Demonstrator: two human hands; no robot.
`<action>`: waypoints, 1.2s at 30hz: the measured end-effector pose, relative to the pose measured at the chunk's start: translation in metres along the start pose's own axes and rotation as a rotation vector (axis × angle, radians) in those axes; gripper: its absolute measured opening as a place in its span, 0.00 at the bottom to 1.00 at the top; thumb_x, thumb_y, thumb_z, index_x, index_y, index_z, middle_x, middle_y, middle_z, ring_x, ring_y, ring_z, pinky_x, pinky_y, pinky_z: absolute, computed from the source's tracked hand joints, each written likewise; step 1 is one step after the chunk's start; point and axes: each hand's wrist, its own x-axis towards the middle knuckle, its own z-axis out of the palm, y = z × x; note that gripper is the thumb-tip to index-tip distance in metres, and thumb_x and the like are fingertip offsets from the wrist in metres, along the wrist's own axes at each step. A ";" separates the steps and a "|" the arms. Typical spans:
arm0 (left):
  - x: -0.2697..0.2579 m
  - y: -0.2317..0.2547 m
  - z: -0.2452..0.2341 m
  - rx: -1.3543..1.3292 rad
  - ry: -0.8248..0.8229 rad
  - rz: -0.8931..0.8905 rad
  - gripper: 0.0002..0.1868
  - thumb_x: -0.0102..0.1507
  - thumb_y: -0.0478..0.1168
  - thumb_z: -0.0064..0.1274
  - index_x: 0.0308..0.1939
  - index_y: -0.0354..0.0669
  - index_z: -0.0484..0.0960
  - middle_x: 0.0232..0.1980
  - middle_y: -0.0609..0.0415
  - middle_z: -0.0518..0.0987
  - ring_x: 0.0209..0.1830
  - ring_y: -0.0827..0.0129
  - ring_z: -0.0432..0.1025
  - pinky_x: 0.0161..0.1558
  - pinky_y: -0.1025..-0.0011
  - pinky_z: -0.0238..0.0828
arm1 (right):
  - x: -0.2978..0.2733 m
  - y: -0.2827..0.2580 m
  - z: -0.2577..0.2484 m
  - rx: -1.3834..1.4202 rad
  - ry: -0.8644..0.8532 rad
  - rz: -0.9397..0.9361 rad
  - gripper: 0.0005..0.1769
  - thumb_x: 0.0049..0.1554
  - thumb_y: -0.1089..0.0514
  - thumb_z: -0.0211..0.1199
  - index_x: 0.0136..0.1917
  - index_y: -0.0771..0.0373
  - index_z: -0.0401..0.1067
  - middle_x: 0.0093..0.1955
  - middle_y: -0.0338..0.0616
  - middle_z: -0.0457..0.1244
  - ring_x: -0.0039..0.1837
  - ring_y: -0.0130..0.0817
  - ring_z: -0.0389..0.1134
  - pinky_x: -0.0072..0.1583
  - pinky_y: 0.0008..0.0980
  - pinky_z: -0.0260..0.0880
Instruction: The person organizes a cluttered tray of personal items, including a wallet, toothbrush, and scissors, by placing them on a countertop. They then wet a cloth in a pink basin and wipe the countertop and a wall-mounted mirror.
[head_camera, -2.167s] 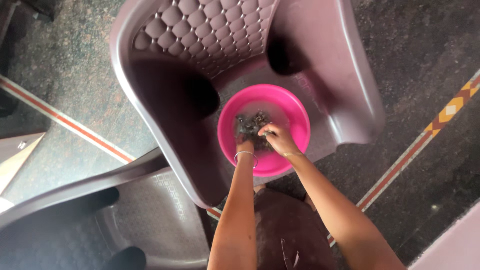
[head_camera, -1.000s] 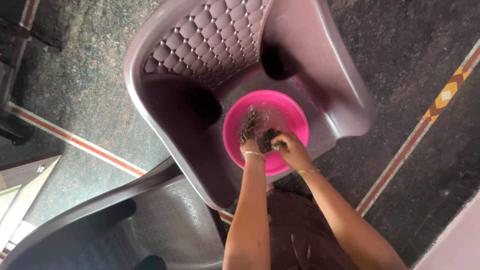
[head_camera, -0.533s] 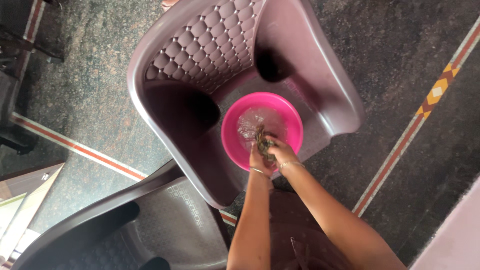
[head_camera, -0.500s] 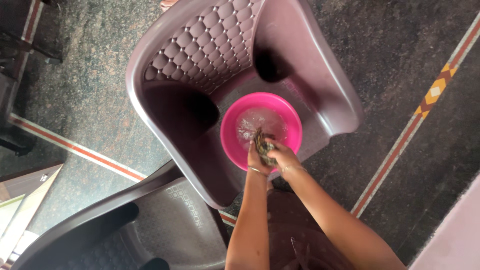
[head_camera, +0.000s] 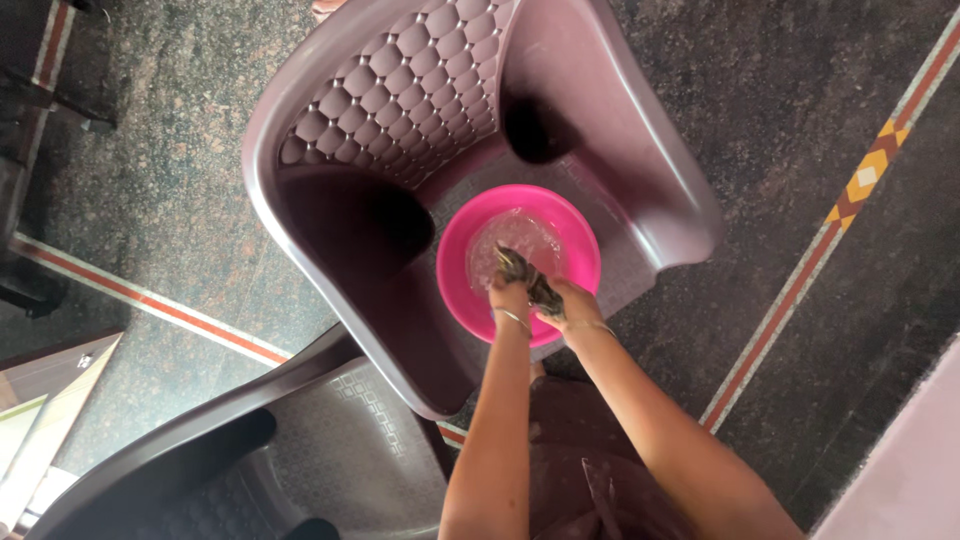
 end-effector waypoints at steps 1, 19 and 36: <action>-0.012 -0.001 0.003 0.141 -0.018 0.064 0.18 0.58 0.36 0.50 0.51 0.33 0.80 0.45 0.41 0.83 0.46 0.47 0.80 0.50 0.54 0.75 | 0.025 0.003 0.008 -0.019 0.012 0.033 0.17 0.57 0.50 0.65 0.57 0.59 0.73 0.46 0.43 0.69 0.41 0.35 0.70 0.44 0.42 0.73; -0.032 0.062 -0.013 -0.562 -0.408 -0.884 0.12 0.62 0.44 0.64 0.45 0.46 0.80 0.40 0.52 0.83 0.37 0.61 0.79 0.40 0.58 0.81 | 0.018 0.026 -0.005 -0.693 -0.098 -0.699 0.27 0.68 0.45 0.52 0.69 0.66 0.74 0.62 0.52 0.71 0.65 0.41 0.70 0.67 0.37 0.67; -0.070 0.119 -0.015 -0.941 -0.568 -1.061 0.18 0.66 0.51 0.57 0.42 0.38 0.75 0.32 0.46 0.76 0.22 0.65 0.68 0.21 0.76 0.63 | 0.021 -0.030 0.037 -0.103 -0.637 0.023 0.24 0.68 0.40 0.58 0.59 0.63 0.68 0.49 0.41 0.65 0.51 0.36 0.69 0.53 0.35 0.72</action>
